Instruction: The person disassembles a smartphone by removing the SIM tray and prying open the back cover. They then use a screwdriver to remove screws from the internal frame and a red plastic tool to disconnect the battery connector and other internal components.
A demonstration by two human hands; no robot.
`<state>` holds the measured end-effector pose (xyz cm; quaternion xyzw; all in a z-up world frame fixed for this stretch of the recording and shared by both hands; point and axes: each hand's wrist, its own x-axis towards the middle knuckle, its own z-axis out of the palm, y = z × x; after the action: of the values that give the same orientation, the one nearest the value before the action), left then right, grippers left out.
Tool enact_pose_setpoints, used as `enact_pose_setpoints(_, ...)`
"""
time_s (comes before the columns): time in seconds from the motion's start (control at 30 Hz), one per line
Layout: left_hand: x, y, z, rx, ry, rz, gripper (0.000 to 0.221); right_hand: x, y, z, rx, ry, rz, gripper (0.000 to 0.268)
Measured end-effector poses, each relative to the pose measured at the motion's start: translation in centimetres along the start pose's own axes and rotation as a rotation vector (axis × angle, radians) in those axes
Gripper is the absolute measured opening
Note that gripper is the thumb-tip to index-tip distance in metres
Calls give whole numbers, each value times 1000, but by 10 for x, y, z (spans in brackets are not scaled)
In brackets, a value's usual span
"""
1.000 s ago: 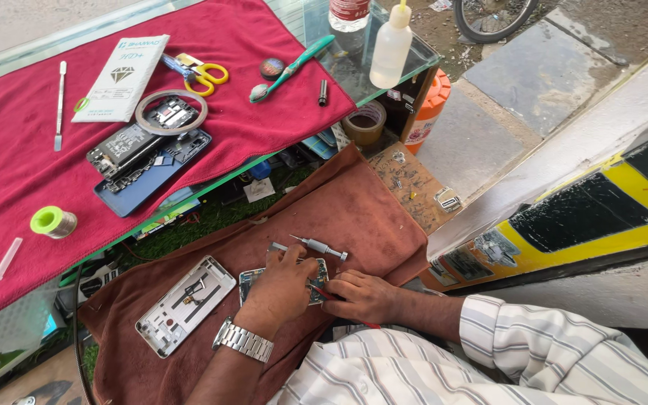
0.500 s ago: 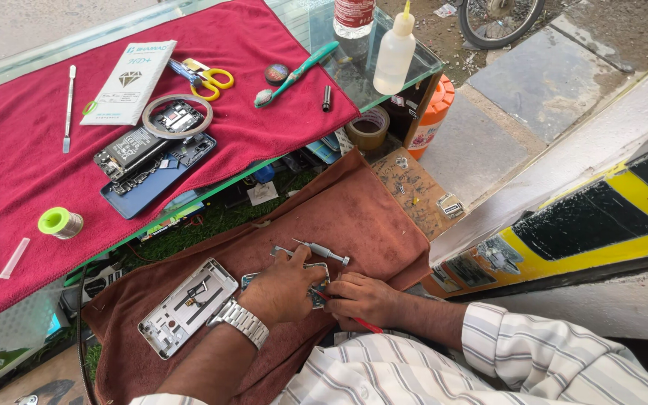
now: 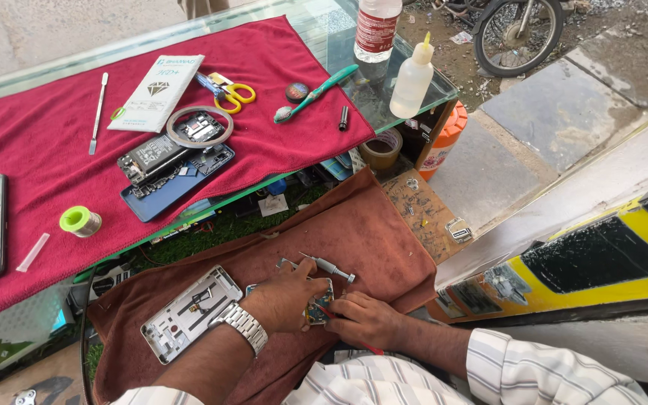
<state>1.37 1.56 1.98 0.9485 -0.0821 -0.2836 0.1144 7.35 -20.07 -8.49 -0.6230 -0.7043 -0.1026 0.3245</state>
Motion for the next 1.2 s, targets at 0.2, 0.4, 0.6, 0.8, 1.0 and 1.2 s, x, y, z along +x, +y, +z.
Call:
enact_pose_setpoints(0.2, 1, 0, 3, 39, -15, 23, 74, 1, -1, 1, -41, 8, -33, 28)
enact_pose_setpoints(0.4, 13, 7, -2, 120, -96, -24, 76, -3, -1, 1, -33, -6, -33, 30)
enact_pose_setpoints(0.6, 11, 16, -7, 96, -149, -71, 79, -4, 3, 5, -30, -31, -45, 33)
enact_pose_setpoints(0.8, 11, 25, -10, 122, -187, -121, 85, -8, 3, 9, -31, -24, -46, 32)
enact_pose_setpoints(1.0, 14, 22, -5, 151, -172, -106, 88, -8, 2, 9, -40, -39, -50, 32)
enact_pose_setpoints(1.2, 13, 23, -3, 141, -165, -124, 88, -6, 1, 7, -21, -37, -42, 33)
